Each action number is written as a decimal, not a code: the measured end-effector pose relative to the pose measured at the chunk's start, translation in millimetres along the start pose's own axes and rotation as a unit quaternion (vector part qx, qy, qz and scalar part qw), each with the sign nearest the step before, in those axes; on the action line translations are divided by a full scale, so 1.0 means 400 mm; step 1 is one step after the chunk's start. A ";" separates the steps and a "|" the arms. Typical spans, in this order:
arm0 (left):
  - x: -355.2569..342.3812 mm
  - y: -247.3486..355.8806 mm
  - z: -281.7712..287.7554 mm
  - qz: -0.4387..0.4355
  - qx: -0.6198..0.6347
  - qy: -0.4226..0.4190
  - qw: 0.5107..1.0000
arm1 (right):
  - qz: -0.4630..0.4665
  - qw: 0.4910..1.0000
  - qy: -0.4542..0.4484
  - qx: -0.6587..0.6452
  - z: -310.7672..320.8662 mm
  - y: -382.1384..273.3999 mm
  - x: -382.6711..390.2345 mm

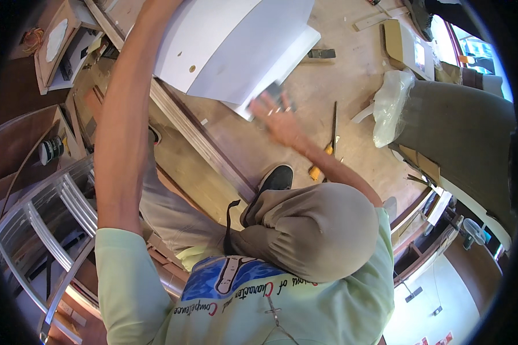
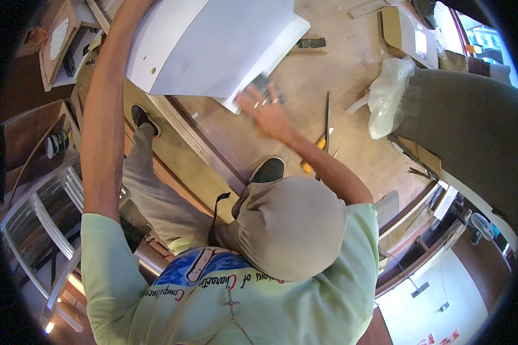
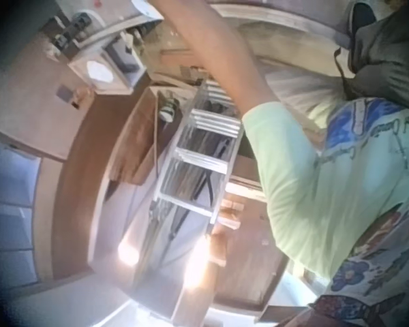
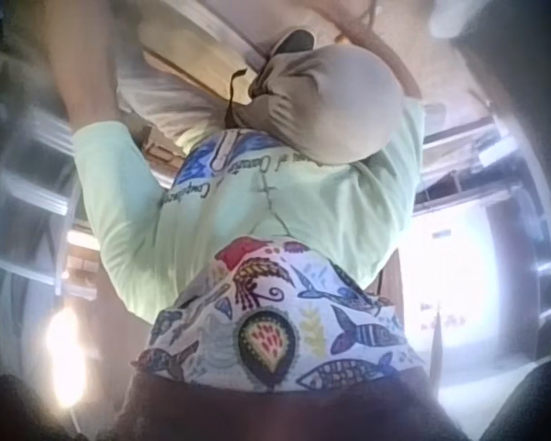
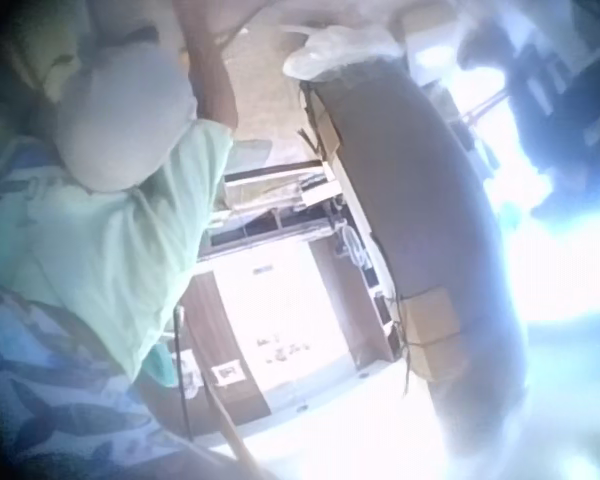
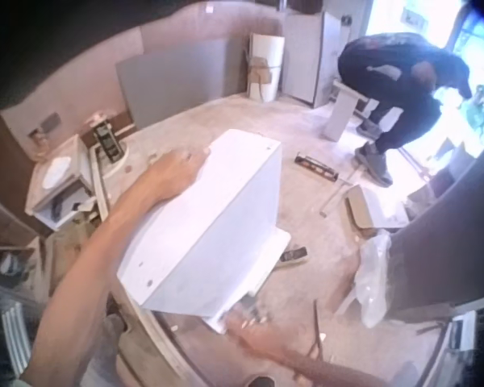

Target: The person uses a file and scissors to refine the edges of a white wooden cabinet component and then helps lift and position a larger panel against a wall.

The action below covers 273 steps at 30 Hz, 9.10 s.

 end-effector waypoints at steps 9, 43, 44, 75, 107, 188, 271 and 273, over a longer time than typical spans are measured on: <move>0.005 0.047 0.001 0.026 0.046 -0.009 0.999 | -0.024 0.999 -0.025 0.016 0.004 0.028 0.002; 0.021 0.024 -0.010 0.054 0.101 0.005 0.993 | -0.131 0.985 0.108 -0.010 0.067 0.111 -0.068; 0.022 0.029 -0.013 0.060 0.106 -0.002 0.993 | -0.104 0.994 0.039 -0.004 0.040 0.088 -0.052; 0.030 -0.001 -0.039 -0.060 0.020 0.026 0.998 | -0.009 0.853 0.520 0.043 1.455 0.069 -0.074; 0.067 0.113 0.042 0.054 0.017 0.002 0.998 | -0.194 0.930 0.123 -0.286 0.407 0.250 0.111; 0.017 0.059 0.042 0.060 0.102 -0.076 0.990 | 0.077 0.816 0.309 -0.483 1.134 -0.298 0.142; 0.005 0.043 0.032 0.036 0.067 -0.058 0.995 | 0.112 0.741 0.451 -0.484 1.123 -0.262 0.157; 0.006 0.050 0.037 0.036 0.060 -0.064 0.995 | 0.110 0.739 0.454 -0.486 1.118 -0.264 0.156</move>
Point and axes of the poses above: each hand's wrist, its own x-axis away from the middle knuckle, its own z-axis out of the back of the hand, y = z × x, the point moved 2 cm from there along -x, towards the middle knuckle, and after that the axes turned 2 degrees about -x, right-handed, at the moved point
